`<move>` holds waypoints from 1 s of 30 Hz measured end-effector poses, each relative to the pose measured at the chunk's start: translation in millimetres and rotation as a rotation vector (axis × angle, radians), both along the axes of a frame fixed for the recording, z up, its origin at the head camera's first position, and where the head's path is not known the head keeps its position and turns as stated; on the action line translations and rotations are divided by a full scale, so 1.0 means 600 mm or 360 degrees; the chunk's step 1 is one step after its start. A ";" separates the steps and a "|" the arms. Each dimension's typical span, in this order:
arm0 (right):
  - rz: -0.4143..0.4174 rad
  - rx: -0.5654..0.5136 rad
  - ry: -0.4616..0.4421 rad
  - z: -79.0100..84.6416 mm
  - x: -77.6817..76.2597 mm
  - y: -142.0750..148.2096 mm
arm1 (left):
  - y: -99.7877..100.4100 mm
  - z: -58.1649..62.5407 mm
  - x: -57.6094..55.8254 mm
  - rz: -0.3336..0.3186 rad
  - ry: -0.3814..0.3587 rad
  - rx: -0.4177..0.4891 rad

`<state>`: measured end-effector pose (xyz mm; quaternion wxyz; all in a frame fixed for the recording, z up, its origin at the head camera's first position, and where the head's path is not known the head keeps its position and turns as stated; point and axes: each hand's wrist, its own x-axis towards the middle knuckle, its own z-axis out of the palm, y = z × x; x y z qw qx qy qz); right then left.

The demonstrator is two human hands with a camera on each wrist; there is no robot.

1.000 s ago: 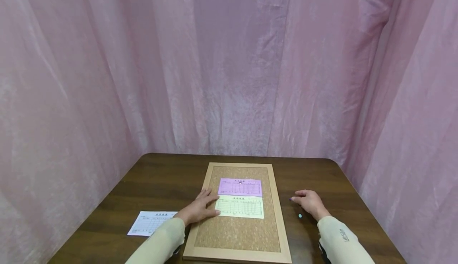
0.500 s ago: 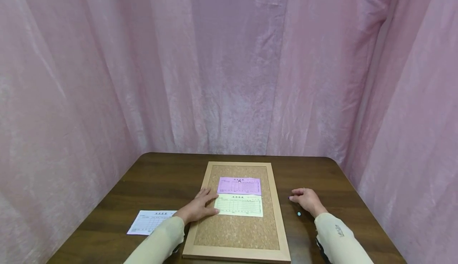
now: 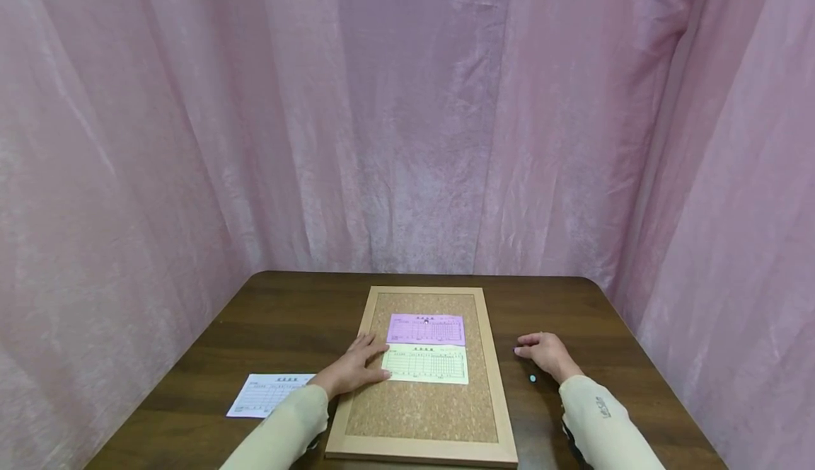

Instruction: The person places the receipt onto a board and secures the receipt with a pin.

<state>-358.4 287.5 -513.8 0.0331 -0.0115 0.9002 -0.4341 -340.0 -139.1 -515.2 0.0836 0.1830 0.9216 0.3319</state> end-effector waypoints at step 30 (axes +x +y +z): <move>-0.0017 0.0086 0.0062 -0.007 0.005 -0.003 | -0.002 -0.004 -0.003 -0.0015 0.0000 0.0019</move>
